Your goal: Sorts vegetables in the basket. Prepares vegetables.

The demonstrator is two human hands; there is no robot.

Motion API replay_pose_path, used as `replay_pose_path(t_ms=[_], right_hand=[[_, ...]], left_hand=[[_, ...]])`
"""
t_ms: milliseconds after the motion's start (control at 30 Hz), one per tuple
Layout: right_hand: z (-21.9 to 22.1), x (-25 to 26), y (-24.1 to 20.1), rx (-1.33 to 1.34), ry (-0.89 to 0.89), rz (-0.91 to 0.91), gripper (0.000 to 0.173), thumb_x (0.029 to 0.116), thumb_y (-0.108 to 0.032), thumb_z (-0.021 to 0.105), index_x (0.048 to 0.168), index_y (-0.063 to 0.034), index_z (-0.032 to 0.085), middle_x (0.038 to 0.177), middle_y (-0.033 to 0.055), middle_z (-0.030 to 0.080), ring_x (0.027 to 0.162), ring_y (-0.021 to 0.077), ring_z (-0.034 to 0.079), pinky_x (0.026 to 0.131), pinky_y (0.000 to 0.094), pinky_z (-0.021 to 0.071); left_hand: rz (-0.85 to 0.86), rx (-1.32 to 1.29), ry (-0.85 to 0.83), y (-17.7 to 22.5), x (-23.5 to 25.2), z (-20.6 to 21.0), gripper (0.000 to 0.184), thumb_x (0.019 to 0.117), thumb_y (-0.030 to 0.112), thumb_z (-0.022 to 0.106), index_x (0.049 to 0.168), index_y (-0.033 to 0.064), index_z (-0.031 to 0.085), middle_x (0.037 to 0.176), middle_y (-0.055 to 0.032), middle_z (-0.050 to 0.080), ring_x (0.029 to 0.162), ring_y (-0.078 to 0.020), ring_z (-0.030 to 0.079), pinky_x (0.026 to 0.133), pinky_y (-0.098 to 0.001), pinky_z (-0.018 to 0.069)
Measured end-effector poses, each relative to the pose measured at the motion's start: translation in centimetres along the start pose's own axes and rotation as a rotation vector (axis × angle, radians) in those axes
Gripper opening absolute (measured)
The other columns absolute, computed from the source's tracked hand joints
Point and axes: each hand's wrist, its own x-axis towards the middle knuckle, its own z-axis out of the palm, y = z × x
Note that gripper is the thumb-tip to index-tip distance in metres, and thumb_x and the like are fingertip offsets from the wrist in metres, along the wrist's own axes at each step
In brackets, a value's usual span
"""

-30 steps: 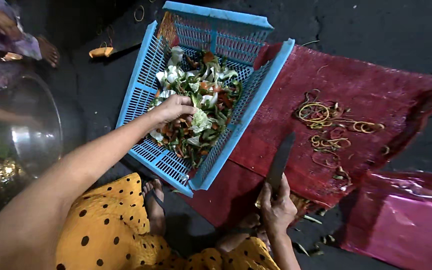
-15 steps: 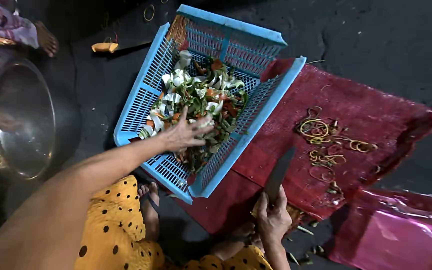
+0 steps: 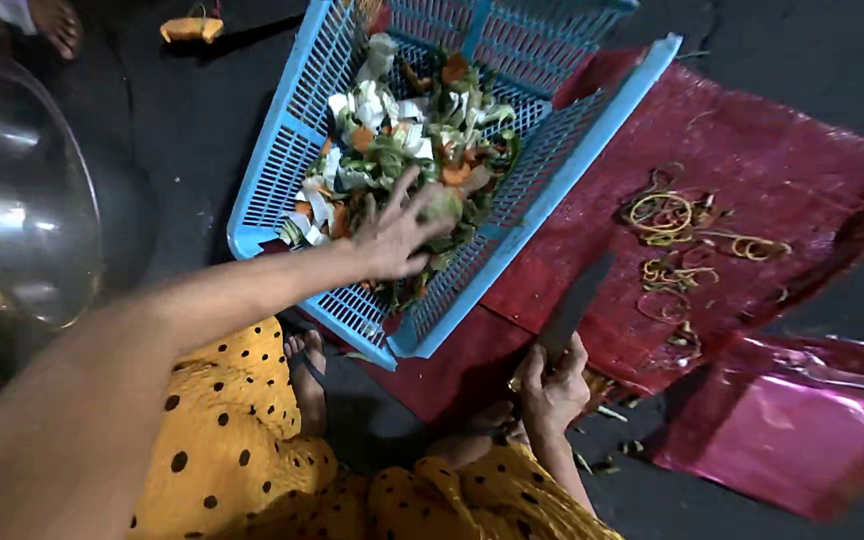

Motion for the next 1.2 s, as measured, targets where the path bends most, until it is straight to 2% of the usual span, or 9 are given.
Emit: replay_pose_path(t_ms=[167,267,367,500,667,800,967,1067,1200], right_hand=[[-0.4,0.1,-0.2,0.009,-0.064,0.018,0.055,0.1009,-0.016,0.056,0.147,0.0119,0.044,0.111,0.0351,0.069,0.093,0.0503,0.07,0.083,0.0621,0.054],[-1.1,0.3,-1.2,-0.095,-0.069,0.083,0.061,0.1037,-0.023,0.054,0.154,0.0066,0.036,0.111,0.0345,0.069,0.087,0.0519,0.07,0.074,0.0665,0.0528],[-3.0,0.5,-3.1,-0.198,0.024,0.148,0.074,0.1033,-0.036,0.051,0.159,0.0055,0.025,0.139,0.036,0.053,0.117,0.0504,0.061,0.094,0.062,0.0505],[-6.5,5.8,-9.0,-0.034,0.191,-0.405,0.055,0.0999,-0.016,0.059,0.14,0.0188,0.044,0.129,0.045,0.051,0.115,0.0477,0.058,0.096,0.046,0.0513],[-5.3,15.5,-21.3,-0.095,-0.216,-0.715,0.038,0.1035,-0.019,0.052,0.136,-0.0011,0.061,0.124,0.0304,0.06,0.116,0.05,0.057,0.091,0.0607,0.048],[1.2,22.0,-24.6,-0.219,-0.589,-0.332,0.061,0.0997,-0.03,0.064,0.15,-0.0019,0.046,0.147,0.0361,0.043,0.131,0.0589,0.045,0.099,0.0717,0.0417],[5.5,18.9,-24.3,-0.271,-0.55,-0.124,0.087,0.0987,-0.046,0.063,0.164,-0.0099,0.019,0.156,0.037,0.031,0.137,0.0615,0.038,0.096,0.0751,0.0423],[6.7,15.3,-23.9,-0.135,-0.577,-0.101,0.076,0.1009,-0.051,0.057,0.162,-0.0184,0.024,0.147,0.0317,0.044,0.122,0.0576,0.052,0.083,0.0745,0.047],[5.5,15.1,-24.0,0.255,-0.74,-0.026,0.052,0.1021,-0.034,0.056,0.152,-0.0254,0.042,0.108,0.0236,0.067,0.082,0.0424,0.065,0.064,0.0624,0.0502]], left_hand=[[0.501,0.078,-0.187,-5.0,-5.8,6.6,0.018,0.0861,0.015,0.078,0.104,0.0165,0.08,0.149,-0.0121,0.056,0.149,-0.046,0.033,0.106,-0.0875,0.0172],[0.462,-0.056,0.036,-7.5,-7.5,5.7,0.01,0.088,0.012,0.067,0.091,0.0132,0.077,0.137,-0.0097,0.065,0.137,-0.0373,0.053,0.108,-0.0755,0.0333],[-0.01,-0.331,0.208,-8.4,-7.8,3.5,0.023,0.0918,0.005,0.06,0.111,0.0035,0.073,0.141,-0.0199,0.058,0.131,-0.0369,0.055,0.108,-0.053,0.0463],[-0.631,-0.681,0.096,-11.1,-6.1,1.8,0.053,0.1033,0.015,0.055,0.153,0.0025,0.04,0.157,-0.0259,0.038,0.144,-0.0389,0.041,0.116,-0.0539,0.037],[-0.781,-0.709,0.071,-11.0,-4.5,3.1,0.072,0.1023,0.017,0.058,0.162,0.0028,0.02,0.16,-0.0308,0.028,0.145,-0.0462,0.037,0.115,-0.0586,0.0365],[-1.007,-0.906,0.177,-9.8,-3.4,4.5,0.09,0.0925,0.02,0.069,0.165,0.0118,0.016,0.16,-0.0314,0.027,0.146,-0.0491,0.031,0.114,-0.0666,0.0321],[-1.136,-1.137,0.211,-8.2,-1.9,4.7,0.092,0.0908,0.018,0.073,0.164,0.0155,0.016,0.157,-0.0346,0.028,0.142,-0.0511,0.035,0.108,-0.0664,0.0396],[-1.048,-1.138,0.029,-3.2,-0.7,2.8,0.093,0.0914,0.018,0.07,0.165,0.0252,0.013,0.159,-0.033,0.023,0.142,-0.0533,0.034,0.103,-0.067,0.0432],[-0.931,-1.414,0.025,-0.6,-0.8,1.0,0.081,0.0987,0.017,0.06,0.163,0.0311,0.013,0.163,-0.0291,0.021,0.136,-0.0514,0.042,0.096,-0.0661,0.0467]])
